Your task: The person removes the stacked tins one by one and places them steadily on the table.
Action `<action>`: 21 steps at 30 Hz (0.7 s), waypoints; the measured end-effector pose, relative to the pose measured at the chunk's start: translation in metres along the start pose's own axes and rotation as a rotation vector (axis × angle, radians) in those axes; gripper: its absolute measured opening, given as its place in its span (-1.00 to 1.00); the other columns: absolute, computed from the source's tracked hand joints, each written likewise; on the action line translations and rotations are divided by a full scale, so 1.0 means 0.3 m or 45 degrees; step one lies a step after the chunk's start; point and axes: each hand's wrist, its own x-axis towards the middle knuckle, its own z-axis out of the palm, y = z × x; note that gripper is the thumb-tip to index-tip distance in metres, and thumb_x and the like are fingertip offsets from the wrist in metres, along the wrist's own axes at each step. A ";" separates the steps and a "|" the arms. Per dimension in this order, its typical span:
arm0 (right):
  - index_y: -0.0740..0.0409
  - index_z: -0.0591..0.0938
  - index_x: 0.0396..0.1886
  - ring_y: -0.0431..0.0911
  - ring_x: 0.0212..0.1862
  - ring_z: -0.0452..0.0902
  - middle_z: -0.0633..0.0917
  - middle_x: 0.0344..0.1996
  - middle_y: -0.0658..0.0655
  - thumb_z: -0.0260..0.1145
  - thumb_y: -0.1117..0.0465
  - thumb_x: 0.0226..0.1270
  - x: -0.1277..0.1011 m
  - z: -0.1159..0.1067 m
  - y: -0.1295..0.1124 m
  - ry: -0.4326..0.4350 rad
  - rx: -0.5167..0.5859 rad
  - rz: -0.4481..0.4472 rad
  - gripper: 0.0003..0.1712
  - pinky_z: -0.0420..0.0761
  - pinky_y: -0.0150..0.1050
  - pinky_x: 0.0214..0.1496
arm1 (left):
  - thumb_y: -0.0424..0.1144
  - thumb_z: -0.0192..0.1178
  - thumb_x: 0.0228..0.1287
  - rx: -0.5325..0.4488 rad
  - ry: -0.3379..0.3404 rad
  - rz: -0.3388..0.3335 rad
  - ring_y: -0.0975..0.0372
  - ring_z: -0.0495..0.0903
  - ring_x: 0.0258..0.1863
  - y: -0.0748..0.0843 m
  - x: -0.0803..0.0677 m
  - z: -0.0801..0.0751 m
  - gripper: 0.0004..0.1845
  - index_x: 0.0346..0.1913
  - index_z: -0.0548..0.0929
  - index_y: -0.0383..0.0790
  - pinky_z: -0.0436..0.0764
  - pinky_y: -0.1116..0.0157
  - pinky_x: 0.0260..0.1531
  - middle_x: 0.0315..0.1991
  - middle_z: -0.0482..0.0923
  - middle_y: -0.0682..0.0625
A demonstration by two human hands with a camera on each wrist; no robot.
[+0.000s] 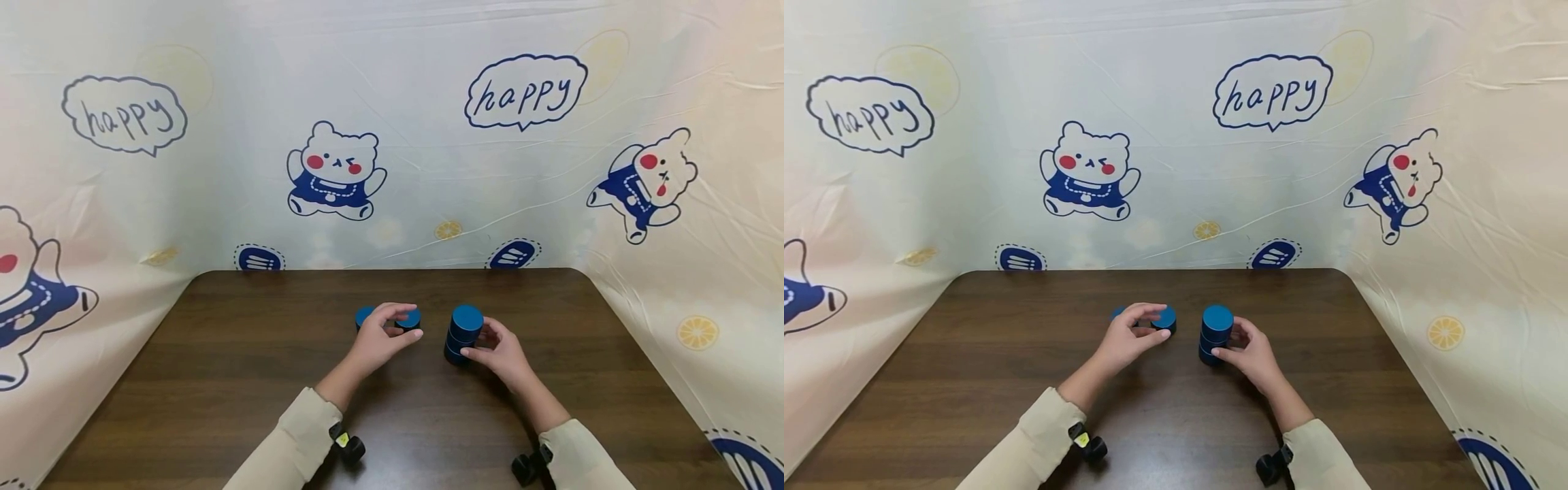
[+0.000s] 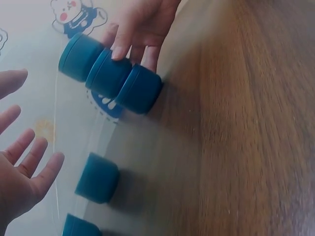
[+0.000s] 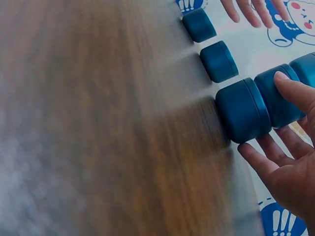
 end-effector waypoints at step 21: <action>0.15 0.46 0.24 0.16 0.17 0.49 0.58 0.12 0.25 0.54 0.23 0.09 0.027 -0.004 0.065 0.022 -0.039 0.002 -0.30 0.48 0.09 0.24 | -0.21 0.48 0.09 0.028 -0.074 0.047 0.07 0.56 0.07 0.022 0.064 0.118 -0.47 0.18 0.61 -0.06 0.61 0.07 0.03 0.11 0.51 0.00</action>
